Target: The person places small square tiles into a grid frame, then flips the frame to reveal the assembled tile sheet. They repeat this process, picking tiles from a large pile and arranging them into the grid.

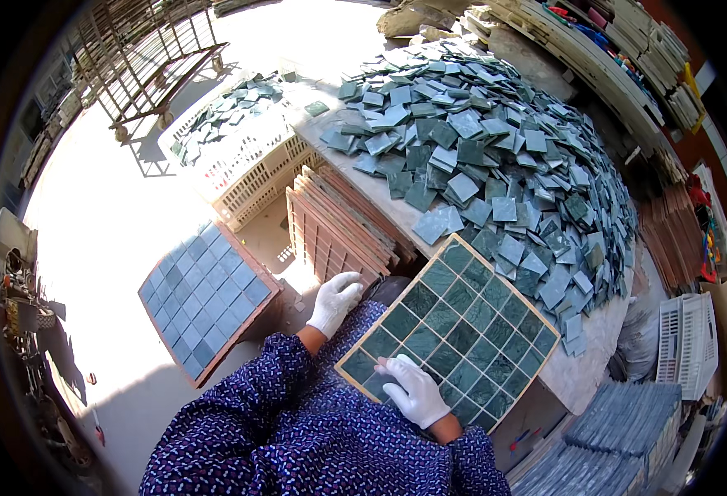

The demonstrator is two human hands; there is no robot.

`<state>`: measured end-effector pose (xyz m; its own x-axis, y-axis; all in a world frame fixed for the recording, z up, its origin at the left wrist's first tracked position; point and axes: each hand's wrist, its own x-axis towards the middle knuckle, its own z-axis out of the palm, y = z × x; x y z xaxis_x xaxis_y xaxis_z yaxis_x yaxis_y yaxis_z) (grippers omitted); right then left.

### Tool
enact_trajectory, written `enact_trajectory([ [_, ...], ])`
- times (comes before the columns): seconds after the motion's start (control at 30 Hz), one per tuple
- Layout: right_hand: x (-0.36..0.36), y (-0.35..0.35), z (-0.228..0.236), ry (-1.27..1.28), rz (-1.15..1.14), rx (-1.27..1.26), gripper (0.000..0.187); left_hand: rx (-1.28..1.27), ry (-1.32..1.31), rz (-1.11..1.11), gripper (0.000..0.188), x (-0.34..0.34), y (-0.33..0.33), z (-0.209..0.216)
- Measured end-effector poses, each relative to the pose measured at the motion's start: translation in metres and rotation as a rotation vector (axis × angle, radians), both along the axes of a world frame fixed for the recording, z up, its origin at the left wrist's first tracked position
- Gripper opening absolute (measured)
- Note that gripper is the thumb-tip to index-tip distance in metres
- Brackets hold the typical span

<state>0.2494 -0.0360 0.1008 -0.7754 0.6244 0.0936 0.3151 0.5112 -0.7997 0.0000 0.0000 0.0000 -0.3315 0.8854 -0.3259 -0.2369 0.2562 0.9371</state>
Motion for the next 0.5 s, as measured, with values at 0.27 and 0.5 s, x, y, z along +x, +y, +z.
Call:
enact_trajectory([
  [0.27,0.039,-0.014,0.021,0.182,-0.588,-0.402,0.034,-0.349,0.644,0.246,0.082,-0.054,0.084,-0.051],
  [0.5,0.066,-0.024,0.015,0.286,-0.855,-0.491,0.031,-0.473,0.231,0.256,0.115,-0.051,0.096,-0.109],
])
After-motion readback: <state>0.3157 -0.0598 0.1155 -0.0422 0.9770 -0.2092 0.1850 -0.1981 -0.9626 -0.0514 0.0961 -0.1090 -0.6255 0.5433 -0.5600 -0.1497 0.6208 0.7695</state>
